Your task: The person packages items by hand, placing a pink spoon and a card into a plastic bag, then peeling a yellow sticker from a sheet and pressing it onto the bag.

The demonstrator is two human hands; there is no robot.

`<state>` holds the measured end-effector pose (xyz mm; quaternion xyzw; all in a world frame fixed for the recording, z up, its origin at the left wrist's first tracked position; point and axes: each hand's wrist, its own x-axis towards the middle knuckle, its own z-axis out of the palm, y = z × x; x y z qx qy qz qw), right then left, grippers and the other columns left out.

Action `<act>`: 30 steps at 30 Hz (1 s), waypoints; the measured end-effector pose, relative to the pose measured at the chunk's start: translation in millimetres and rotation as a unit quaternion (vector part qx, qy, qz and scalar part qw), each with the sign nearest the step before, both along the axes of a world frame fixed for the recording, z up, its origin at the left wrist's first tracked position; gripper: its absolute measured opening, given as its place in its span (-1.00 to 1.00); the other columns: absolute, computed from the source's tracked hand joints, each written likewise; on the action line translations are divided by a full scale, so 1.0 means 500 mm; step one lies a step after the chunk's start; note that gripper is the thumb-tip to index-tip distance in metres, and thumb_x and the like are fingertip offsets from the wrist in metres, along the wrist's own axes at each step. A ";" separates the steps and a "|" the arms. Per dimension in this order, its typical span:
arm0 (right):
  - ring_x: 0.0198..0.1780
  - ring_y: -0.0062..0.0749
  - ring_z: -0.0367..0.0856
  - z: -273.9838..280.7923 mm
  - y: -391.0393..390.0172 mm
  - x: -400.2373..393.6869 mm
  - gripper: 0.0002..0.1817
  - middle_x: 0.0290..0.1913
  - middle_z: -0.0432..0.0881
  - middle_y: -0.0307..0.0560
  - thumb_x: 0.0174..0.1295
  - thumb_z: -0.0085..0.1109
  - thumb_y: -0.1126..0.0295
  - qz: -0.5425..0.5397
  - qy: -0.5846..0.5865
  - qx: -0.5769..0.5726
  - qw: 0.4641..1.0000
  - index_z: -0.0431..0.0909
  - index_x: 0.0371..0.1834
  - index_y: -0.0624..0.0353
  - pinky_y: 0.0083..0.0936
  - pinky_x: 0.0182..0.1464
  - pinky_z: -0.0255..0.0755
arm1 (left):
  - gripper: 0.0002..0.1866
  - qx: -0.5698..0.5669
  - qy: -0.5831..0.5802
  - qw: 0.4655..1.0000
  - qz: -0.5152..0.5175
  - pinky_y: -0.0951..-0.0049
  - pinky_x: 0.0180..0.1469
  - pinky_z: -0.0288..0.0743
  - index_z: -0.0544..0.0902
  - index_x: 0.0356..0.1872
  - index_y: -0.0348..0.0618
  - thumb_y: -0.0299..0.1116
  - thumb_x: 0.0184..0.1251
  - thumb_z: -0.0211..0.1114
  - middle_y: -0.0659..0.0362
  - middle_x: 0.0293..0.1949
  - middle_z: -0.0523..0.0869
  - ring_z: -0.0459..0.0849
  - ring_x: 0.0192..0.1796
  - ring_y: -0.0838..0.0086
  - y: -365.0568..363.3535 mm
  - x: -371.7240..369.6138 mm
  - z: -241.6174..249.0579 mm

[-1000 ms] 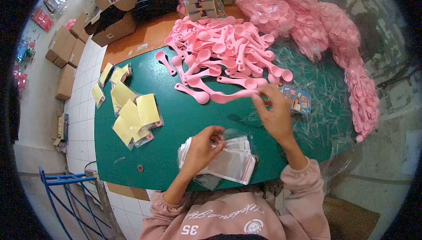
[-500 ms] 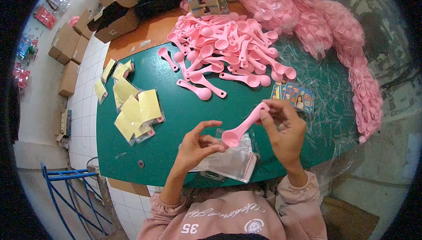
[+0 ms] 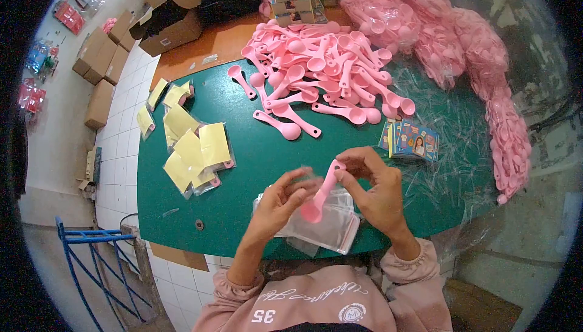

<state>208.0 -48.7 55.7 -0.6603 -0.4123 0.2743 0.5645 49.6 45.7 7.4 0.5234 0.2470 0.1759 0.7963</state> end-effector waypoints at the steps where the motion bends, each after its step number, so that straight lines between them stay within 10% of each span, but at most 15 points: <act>1: -0.30 -0.55 0.61 -0.001 0.002 -0.001 -0.80 -0.32 0.62 -0.09 0.10 0.18 0.57 -0.015 -0.001 0.017 1.000 0.48 -0.19 0.29 -0.63 -0.20 0.50 | -0.66 0.027 0.022 0.999 -0.023 0.64 -0.12 0.45 0.42 0.05 -0.37 -0.33 0.37 0.05 0.10 -0.16 0.65 0.58 -0.18 0.61 0.004 -0.006 -0.002; 6: -0.27 -0.42 0.63 0.003 0.004 -0.006 -0.82 -0.31 0.63 -0.10 0.11 0.21 0.47 -0.015 -0.075 0.013 0.997 0.51 -0.23 0.27 -0.56 -0.17 0.48 | -0.64 -0.002 0.024 0.994 -0.106 0.63 -0.13 0.46 0.53 -0.09 -0.38 -0.25 0.44 -0.07 0.15 -0.23 0.65 0.56 -0.24 0.62 0.023 -0.016 0.015; 12: 0.14 -0.14 0.35 -0.018 -0.004 0.015 -0.62 0.14 0.41 0.02 0.15 0.08 0.05 0.234 -0.186 0.046 0.953 0.59 -0.20 0.13 -0.31 0.09 0.30 | -0.63 -0.025 0.037 0.998 -0.045 0.58 -0.13 0.50 0.52 -0.09 -0.40 -0.27 0.47 -0.14 0.07 -0.24 0.65 0.62 -0.21 0.52 0.024 -0.015 0.028; 15: 0.00 -0.09 0.43 -0.033 -0.045 0.157 -0.54 -0.01 0.44 0.07 0.16 0.10 0.11 -0.154 -0.214 -0.073 0.962 0.50 0.03 0.18 -0.31 0.01 0.34 | -0.63 -0.043 0.011 0.999 -0.023 0.56 -0.12 0.51 0.50 -0.07 -0.40 -0.28 0.47 -0.15 0.03 -0.22 0.65 0.64 -0.18 0.46 0.030 -0.025 0.040; 17: -0.12 -0.16 0.49 -0.108 -0.103 0.270 -0.52 -0.13 0.46 0.09 0.11 0.17 0.15 -0.324 -0.444 -0.222 0.805 0.48 0.03 0.23 -0.33 -0.06 0.37 | -0.64 -0.027 0.006 0.999 -0.016 0.56 -0.12 0.52 0.50 -0.06 -0.39 -0.28 0.47 -0.15 0.02 -0.21 0.65 0.64 -0.17 0.44 0.034 -0.029 0.042; 22: -0.39 -0.19 0.56 -0.151 -0.147 0.343 -0.54 -0.37 0.59 0.02 0.04 0.23 0.24 -0.297 -0.229 -0.209 0.903 0.46 -0.01 0.26 -0.33 -0.26 0.41 | -0.66 -0.025 0.019 0.999 -0.040 0.66 -0.23 0.49 0.50 -0.04 -0.37 -0.30 0.46 -0.11 0.03 -0.20 0.66 0.64 -0.17 0.50 0.030 -0.018 0.029; 28: -0.38 -0.44 0.58 -0.032 -0.108 0.246 -0.74 -0.43 0.60 -0.03 0.07 0.20 0.40 -0.354 -0.393 -0.295 0.796 0.49 -0.22 0.31 -0.46 -0.31 0.42 | -0.67 -0.037 0.014 0.998 -0.058 0.68 -0.23 0.47 0.52 -0.05 -0.36 -0.29 0.45 -0.08 0.06 -0.23 0.68 0.62 -0.19 0.56 0.020 -0.012 0.026; 30: -0.37 -0.49 0.57 0.009 -0.080 0.190 -0.78 -0.43 0.60 -0.03 0.08 0.17 0.45 -0.323 -0.342 -0.182 0.863 0.48 -0.22 0.30 -0.52 -0.30 0.42 | -0.66 -0.009 0.017 0.997 -0.070 0.62 -0.17 0.48 0.51 -0.04 -0.37 -0.28 0.44 -0.07 0.04 -0.22 0.68 0.63 -0.17 0.53 0.020 -0.008 0.031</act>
